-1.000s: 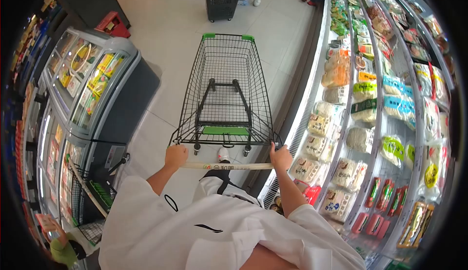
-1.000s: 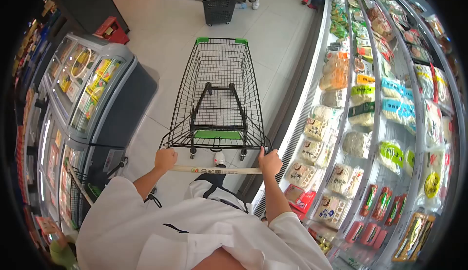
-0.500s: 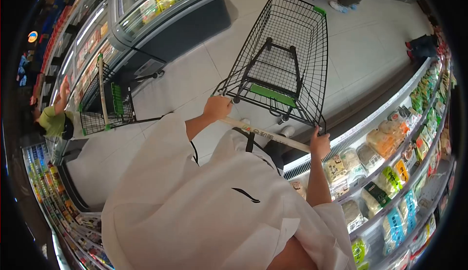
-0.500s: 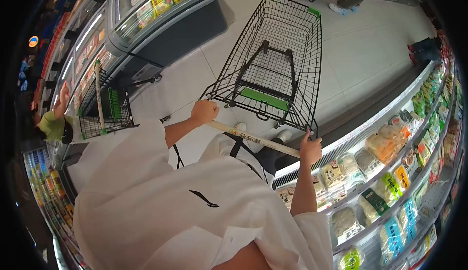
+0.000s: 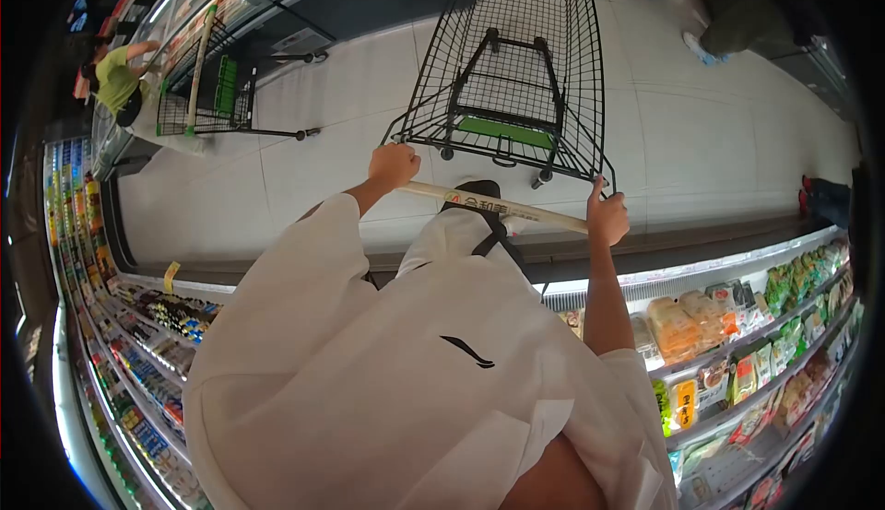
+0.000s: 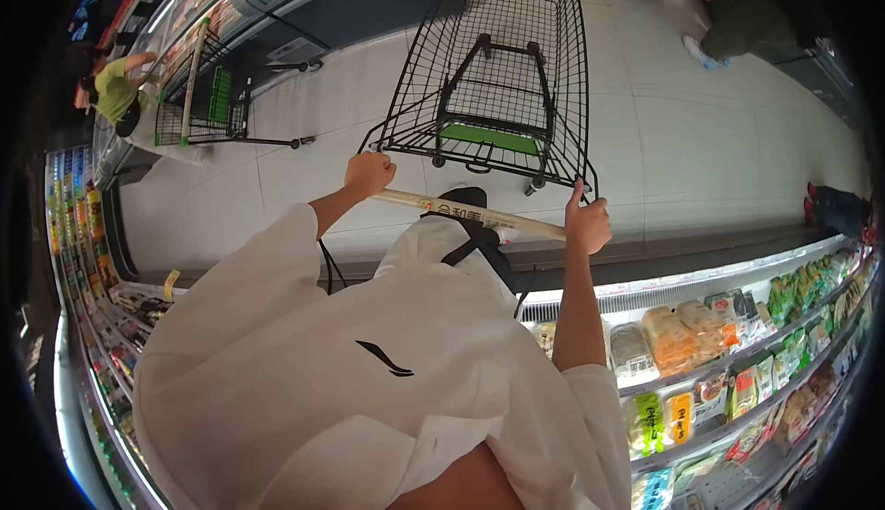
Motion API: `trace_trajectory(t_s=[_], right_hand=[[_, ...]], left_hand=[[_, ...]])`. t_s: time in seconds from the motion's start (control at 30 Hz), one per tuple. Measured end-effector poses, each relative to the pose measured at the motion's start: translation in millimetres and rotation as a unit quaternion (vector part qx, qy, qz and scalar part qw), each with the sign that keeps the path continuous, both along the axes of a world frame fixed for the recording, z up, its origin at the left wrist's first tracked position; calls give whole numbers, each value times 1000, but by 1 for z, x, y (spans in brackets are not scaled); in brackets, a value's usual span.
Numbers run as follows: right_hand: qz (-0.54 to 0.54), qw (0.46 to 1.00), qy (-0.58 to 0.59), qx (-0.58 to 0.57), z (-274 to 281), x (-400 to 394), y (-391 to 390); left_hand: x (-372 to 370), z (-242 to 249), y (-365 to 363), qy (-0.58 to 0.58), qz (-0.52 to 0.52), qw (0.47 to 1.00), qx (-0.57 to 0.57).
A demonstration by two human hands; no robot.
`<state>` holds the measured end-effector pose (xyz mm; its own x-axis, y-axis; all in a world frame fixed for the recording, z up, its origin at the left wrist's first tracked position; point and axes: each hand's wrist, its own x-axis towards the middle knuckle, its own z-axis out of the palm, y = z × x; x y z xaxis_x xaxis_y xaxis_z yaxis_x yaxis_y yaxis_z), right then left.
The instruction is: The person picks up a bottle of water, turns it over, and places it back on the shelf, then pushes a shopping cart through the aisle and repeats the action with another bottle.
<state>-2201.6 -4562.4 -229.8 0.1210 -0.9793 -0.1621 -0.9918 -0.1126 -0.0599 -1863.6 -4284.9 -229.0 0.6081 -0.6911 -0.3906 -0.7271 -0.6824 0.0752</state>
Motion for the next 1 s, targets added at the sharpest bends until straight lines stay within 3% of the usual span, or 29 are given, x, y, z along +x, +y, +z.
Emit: trace_trajectory(t_s=[0.27, 0.4, 0.43, 0.63, 0.67, 0.73, 1.0], right_hand=[[90, 996, -11, 20, -6, 32, -101], [147, 989, 10, 30, -14, 44, -140], [156, 986, 28, 44, -10, 83, -144], [226, 974, 23, 15, -2, 114, -188], [233, 972, 23, 16, -3, 161, -188], [226, 970, 51, 70, -3, 182, -197], [351, 931, 81, 53, -57, 274, -237]], left_hand=[[-31, 6, -42, 18, 96, 995, 13], [-47, 3, -59, 24, 163, 986, -41], [-15, 6, -58, 37, 184, 981, -39], [-30, 10, -79, 28, 234, 971, -38], [14, 6, -78, 33, 240, 970, -38], [14, 5, -80, 30, 267, 962, -46], [13, -55, -90, 42, 384, 921, -46]])
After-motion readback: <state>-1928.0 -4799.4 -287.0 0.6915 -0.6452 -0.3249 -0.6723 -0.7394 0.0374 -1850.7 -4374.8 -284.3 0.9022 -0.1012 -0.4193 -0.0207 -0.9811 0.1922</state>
